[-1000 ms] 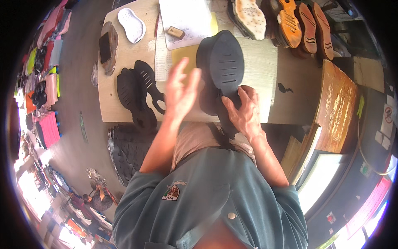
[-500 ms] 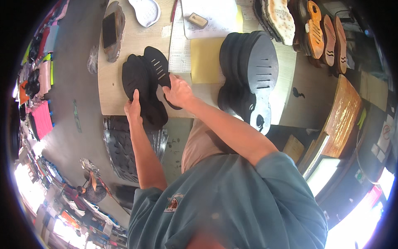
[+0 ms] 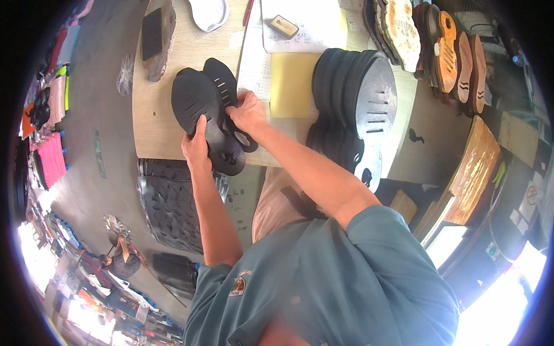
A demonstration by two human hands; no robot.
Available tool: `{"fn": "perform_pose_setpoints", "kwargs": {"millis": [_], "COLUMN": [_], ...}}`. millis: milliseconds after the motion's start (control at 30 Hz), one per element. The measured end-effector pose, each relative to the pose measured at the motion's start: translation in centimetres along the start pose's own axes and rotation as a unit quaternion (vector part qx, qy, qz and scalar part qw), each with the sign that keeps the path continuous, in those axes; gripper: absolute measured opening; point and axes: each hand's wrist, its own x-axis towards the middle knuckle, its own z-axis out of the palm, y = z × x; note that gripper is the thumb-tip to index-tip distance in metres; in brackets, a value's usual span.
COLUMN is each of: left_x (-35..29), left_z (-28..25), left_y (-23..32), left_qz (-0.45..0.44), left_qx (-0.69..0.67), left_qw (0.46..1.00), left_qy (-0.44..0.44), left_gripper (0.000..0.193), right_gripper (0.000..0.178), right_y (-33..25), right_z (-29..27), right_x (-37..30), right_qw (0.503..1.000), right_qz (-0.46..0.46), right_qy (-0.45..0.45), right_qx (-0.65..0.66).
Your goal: The person uses a green handheld air blower to clean the treads of black shoe soles. They repeatedly blow air into the grooves, flip the soles over, and inspect them by hand, handling several soles one at a time on a wooden workbench.
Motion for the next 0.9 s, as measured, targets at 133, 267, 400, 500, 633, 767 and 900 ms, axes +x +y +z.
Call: {"fn": "perform_pose_setpoints", "kwargs": {"millis": [133,267,400,500,633,767,900], "left_x": [-0.1,0.6,0.9,1.4,1.9,1.9,0.5], "left_z": [-0.4,-1.2,-1.2,-1.5,-1.9,-2.8,-5.6], "left_y": [0.6,0.6,0.0,-0.1,-0.6,-1.5,-1.4], "left_qz": [0.0,-0.014,-0.02,-0.054,-0.053,-0.021,-0.047], "left_qx": [0.012,-0.02,-0.042,-0.103,-0.134,-0.165,-0.334], "left_qw": [1.0,0.999,0.998,0.99,0.983,0.977,0.919], "left_qy": [-0.017,-0.027,-0.048,-0.08,-0.114,-0.133,-0.206], "left_gripper": [0.06,0.063,0.062,0.06,0.057,0.053,0.054], "right_gripper": [0.051,0.044,0.038,0.033,0.029,0.027,0.028], "right_y": [0.3,0.6,1.8,2.8,3.4,2.5,0.7], "right_z": [-0.1,0.8,1.6,1.8,1.9,1.0,-2.9], "right_x": [-0.3,-0.8,-1.2,-0.8,-0.4,-1.5,-4.4], "right_qw": [0.998,0.995,0.997,0.996,0.992,0.989,0.978], "right_qz": [0.004,0.027,-0.047,-0.075,-0.121,-0.145,-0.178], "right_qy": [-0.056,-0.09,-0.051,-0.048,-0.038,-0.03,-0.069], "right_qx": [-0.029,-0.038,-0.023,0.019,0.006,0.007,0.083]}}
